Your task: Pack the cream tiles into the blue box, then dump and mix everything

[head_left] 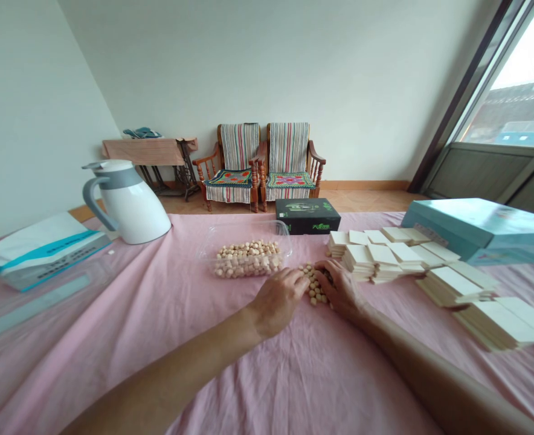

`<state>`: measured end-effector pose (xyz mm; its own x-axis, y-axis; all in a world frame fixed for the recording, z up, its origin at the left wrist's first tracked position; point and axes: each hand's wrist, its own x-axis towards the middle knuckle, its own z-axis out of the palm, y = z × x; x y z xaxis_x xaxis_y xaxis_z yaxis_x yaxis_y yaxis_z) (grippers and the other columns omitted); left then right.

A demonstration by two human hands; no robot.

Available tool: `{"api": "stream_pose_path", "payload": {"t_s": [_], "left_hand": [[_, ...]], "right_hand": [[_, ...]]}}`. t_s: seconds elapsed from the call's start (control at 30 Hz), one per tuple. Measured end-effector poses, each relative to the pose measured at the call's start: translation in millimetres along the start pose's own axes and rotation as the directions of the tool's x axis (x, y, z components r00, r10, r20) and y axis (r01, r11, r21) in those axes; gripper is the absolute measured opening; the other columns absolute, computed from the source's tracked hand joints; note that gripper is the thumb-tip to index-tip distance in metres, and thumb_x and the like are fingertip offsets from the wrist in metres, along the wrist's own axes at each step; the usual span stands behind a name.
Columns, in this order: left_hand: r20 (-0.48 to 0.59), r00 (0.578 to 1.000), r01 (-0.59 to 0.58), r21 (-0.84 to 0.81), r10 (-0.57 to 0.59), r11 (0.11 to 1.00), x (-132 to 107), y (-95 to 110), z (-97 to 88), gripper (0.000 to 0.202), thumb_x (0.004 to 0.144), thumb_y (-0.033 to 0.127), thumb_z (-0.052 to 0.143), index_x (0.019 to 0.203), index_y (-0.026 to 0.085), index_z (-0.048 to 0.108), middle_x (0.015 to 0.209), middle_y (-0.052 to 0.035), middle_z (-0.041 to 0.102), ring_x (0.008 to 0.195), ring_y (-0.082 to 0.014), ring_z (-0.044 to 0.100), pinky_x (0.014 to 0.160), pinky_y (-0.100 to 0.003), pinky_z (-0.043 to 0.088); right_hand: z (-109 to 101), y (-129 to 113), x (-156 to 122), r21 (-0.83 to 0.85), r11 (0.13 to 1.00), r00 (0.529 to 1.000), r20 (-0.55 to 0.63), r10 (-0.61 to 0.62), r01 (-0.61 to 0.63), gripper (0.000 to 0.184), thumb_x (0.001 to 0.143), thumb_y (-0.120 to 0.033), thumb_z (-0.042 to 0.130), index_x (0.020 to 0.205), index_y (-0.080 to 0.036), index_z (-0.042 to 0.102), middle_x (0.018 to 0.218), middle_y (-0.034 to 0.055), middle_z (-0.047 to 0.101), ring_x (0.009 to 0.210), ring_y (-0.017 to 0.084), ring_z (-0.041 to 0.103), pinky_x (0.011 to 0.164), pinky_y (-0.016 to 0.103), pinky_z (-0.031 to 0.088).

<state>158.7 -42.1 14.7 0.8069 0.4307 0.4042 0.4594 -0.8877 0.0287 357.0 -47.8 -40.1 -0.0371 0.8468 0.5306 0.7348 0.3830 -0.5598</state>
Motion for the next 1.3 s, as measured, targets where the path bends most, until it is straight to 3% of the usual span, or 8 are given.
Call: {"api": "stream_pose_path", "payload": {"t_s": [0.23,0.47,0.7,0.77,0.87,0.97,1.1,1.3], "left_hand": [[0.04,0.994,0.106,-0.061,-0.104,0.993,-6.1,-6.3,25.2,0.013,0.086,0.007,0.047,0.087,0.016,0.056,0.091,-0.0048,0.06,0.089,-0.0178,0.055,0.081,-0.03,0.047],[-0.183,0.983,0.025,0.004,-0.024,1.0,-0.3,-5.7,-16.6,0.014,0.089,0.013,0.045,0.097,0.016,0.057,0.093,-0.0059,0.061,0.091,-0.0179,0.056,0.083,-0.032,0.047],[-0.503,0.852,0.258,0.155,-0.149,0.953,5.6,-38.6,-52.3,0.016,0.088,0.014,0.049,0.098,0.015,0.06,0.1,-0.009,0.064,0.095,-0.0231,0.055,0.084,-0.04,0.045],[-0.532,0.84,0.206,0.127,-0.109,0.97,4.0,-37.1,-51.1,0.018,0.088,0.013,0.049,0.102,0.015,0.059,0.105,-0.0094,0.064,0.099,-0.0227,0.055,0.088,-0.04,0.045],[-0.386,0.922,0.008,0.048,0.011,0.999,1.8,-23.0,-36.9,0.017,0.089,0.012,0.047,0.101,0.016,0.059,0.097,-0.0074,0.064,0.095,-0.0188,0.057,0.087,-0.034,0.046],[-0.152,0.988,-0.026,-0.082,0.013,0.996,0.7,-7.8,-11.7,0.014,0.09,0.012,0.046,0.096,0.016,0.058,0.093,-0.0061,0.062,0.091,-0.0169,0.058,0.084,-0.03,0.048],[-0.001,0.998,0.06,-0.188,-0.061,0.98,-0.4,-1.8,18.6,0.008,0.085,0.015,0.056,0.093,0.016,0.057,0.095,-0.0059,0.062,0.093,-0.0188,0.057,0.084,-0.033,0.048],[-0.024,0.997,0.065,-0.231,-0.072,0.971,-2.8,-1.6,27.2,0.008,0.083,0.01,0.055,0.086,0.016,0.055,0.09,-0.0042,0.062,0.09,-0.0174,0.057,0.08,-0.03,0.049]], "right_hand": [[-1.1,-1.2,0.5,0.008,1.0,1.0,0.006,0.004,-0.004,0.016,0.091,-0.027,0.045,0.094,-0.019,0.058,0.091,0.0074,0.062,0.086,0.02,0.056,0.079,0.035,0.045],[-0.6,0.1,-0.5,-0.007,1.0,1.0,0.002,0.006,-0.006,0.017,0.091,-0.027,0.045,0.094,-0.019,0.059,0.092,0.0074,0.063,0.086,0.02,0.056,0.079,0.034,0.045],[1.2,2.3,-0.2,-0.009,1.0,1.0,0.002,0.018,-0.018,0.017,0.091,-0.029,0.045,0.094,-0.019,0.059,0.092,0.0078,0.063,0.086,0.02,0.057,0.078,0.034,0.046],[1.4,2.6,-0.3,-0.015,1.0,1.0,0.002,0.021,-0.021,0.017,0.091,-0.029,0.045,0.093,-0.019,0.059,0.092,0.0077,0.063,0.085,0.02,0.057,0.078,0.034,0.046],[1.3,2.3,-0.4,-0.016,1.0,1.0,0.0,0.016,-0.016,0.017,0.091,-0.029,0.044,0.093,-0.019,0.059,0.092,0.0074,0.062,0.085,0.02,0.057,0.079,0.034,0.045],[0.2,0.9,-0.3,-0.002,1.0,1.0,0.003,0.005,-0.005,0.017,0.091,-0.028,0.044,0.094,-0.019,0.059,0.093,0.0074,0.062,0.088,0.02,0.056,0.08,0.035,0.045],[-1.0,-0.6,0.0,0.005,1.0,1.0,0.009,0.006,-0.006,0.017,0.091,-0.027,0.045,0.095,-0.019,0.059,0.093,0.0077,0.063,0.088,0.021,0.056,0.081,0.035,0.045],[0.1,0.2,0.0,0.001,1.0,1.0,-0.002,0.003,-0.003,0.017,0.091,-0.029,0.045,0.093,-0.019,0.059,0.094,0.0077,0.063,0.089,0.021,0.057,0.082,0.036,0.045]]}}
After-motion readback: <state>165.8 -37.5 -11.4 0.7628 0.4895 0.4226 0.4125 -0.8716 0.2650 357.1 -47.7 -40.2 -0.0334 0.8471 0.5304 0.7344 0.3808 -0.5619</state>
